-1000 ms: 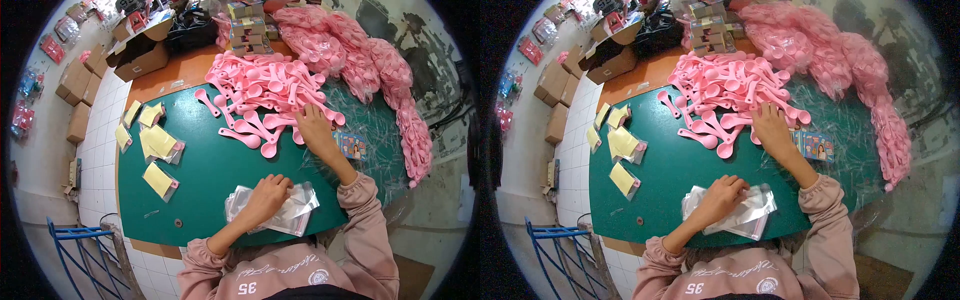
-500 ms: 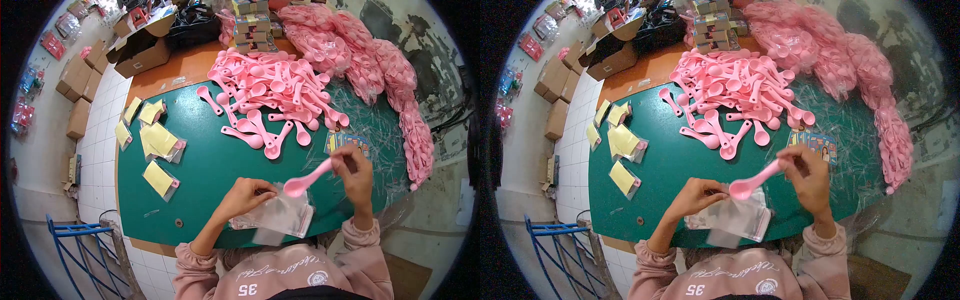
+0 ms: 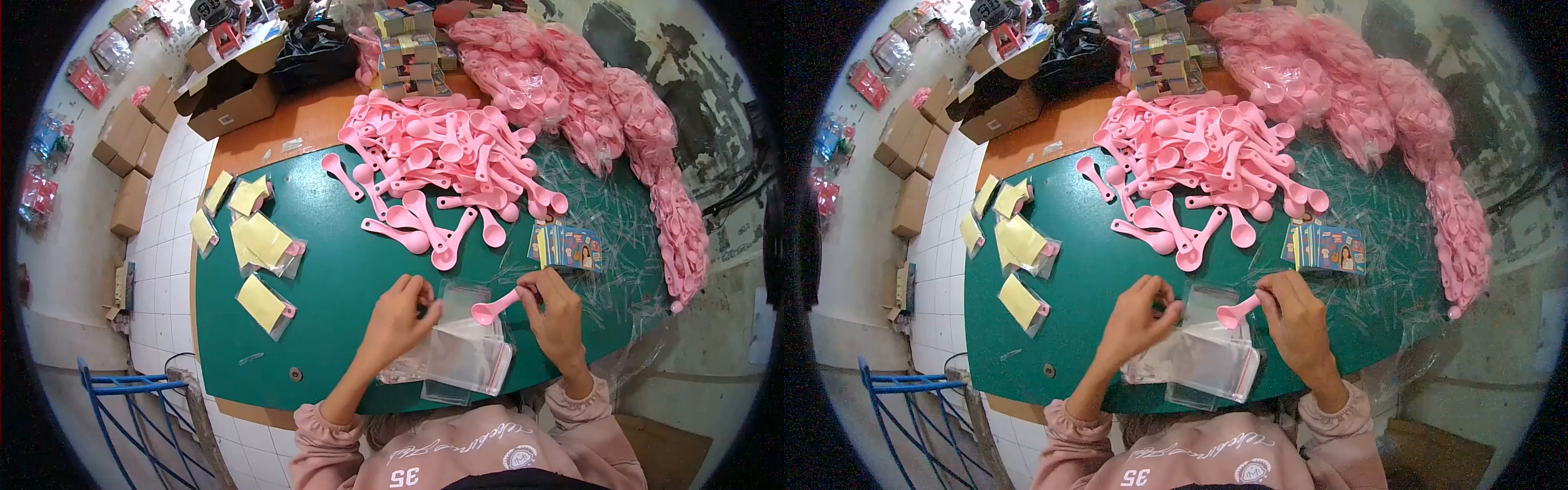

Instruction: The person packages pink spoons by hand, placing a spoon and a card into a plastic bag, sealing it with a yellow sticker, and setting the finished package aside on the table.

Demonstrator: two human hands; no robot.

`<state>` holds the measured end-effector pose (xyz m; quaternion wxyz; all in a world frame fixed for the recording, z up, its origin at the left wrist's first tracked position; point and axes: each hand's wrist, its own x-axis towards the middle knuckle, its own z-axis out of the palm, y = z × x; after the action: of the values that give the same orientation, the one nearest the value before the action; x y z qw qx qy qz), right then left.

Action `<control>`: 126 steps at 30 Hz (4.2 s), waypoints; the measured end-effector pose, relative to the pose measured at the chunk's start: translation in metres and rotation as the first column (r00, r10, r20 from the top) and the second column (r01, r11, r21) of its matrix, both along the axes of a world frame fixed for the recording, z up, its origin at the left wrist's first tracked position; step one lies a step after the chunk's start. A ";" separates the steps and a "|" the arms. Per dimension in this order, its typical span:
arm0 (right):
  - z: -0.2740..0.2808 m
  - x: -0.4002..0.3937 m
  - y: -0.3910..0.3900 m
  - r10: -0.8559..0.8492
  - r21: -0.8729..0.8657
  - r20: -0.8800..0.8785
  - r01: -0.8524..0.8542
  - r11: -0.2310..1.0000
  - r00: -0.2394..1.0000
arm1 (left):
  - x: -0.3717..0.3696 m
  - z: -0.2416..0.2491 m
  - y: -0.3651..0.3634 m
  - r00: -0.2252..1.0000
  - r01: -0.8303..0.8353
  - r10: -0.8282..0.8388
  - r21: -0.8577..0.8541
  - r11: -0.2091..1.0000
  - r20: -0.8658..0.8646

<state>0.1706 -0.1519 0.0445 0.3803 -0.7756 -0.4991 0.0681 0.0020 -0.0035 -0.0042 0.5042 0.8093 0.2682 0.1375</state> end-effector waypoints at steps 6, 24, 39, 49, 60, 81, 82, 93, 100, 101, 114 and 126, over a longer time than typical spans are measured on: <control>-0.002 -0.001 -0.003 -0.029 -0.004 0.005 0.029 1.000 1.000 | 0.009 -0.006 -0.016 0.996 -0.088 0.089 -0.072 0.994 0.011; 0.000 0.001 0.007 -0.201 0.260 -0.328 0.293 0.920 0.923 | 0.005 0.000 0.008 0.970 0.043 0.152 -0.753 0.656 0.188; 0.003 -0.008 0.023 0.018 0.045 -0.626 0.013 0.999 0.780 | 0.009 0.001 -0.009 0.968 0.223 -0.127 -0.512 0.830 0.215; -0.004 -0.011 0.019 0.512 0.195 -0.138 -0.484 0.853 0.848 | 0.011 0.016 -0.007 0.992 0.118 -0.126 -0.519 0.847 0.019; -0.047 0.140 -0.054 -0.523 -0.277 -0.066 0.488 0.828 0.850 | 0.009 0.011 -0.001 0.965 0.176 0.042 -0.760 0.625 0.258; 0.040 0.011 0.016 -0.042 0.064 -0.580 0.097 0.993 0.813 | 0.009 0.019 -0.007 0.983 0.146 -0.039 -0.647 0.748 0.178; 0.038 0.013 0.015 0.029 0.002 -0.488 -0.033 0.999 0.872 | 0.008 0.018 -0.005 0.983 0.148 -0.040 -0.647 0.748 0.178; 0.051 0.027 0.012 0.301 -0.179 -0.383 -0.390 0.903 0.873 | 0.005 0.014 -0.004 0.949 0.312 -0.302 -0.378 0.872 0.085; 0.023 0.013 0.026 0.462 -0.310 -0.479 -0.636 0.706 0.747 | 0.006 0.023 -0.012 0.935 0.354 -0.313 -0.428 0.831 0.167; 0.019 0.016 0.023 0.469 -0.228 -0.508 -0.638 0.736 0.723 | 0.005 0.019 -0.010 0.934 0.356 -0.327 -0.422 0.834 0.144; 0.007 0.013 0.022 0.421 -0.071 -0.657 -0.607 0.791 0.625 | 0.005 0.021 -0.008 0.929 0.356 -0.366 -0.383 0.853 0.048; 0.002 0.011 0.023 0.382 -0.158 -0.672 -0.627 0.763 0.635 | 0.004 0.010 -0.012 0.947 0.321 -0.318 -0.144 0.936 0.044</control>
<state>0.1821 -0.1284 0.0463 0.3260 -0.5941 -0.5284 0.5115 0.0063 -0.0155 0.0053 0.5818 0.8005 0.1378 0.0414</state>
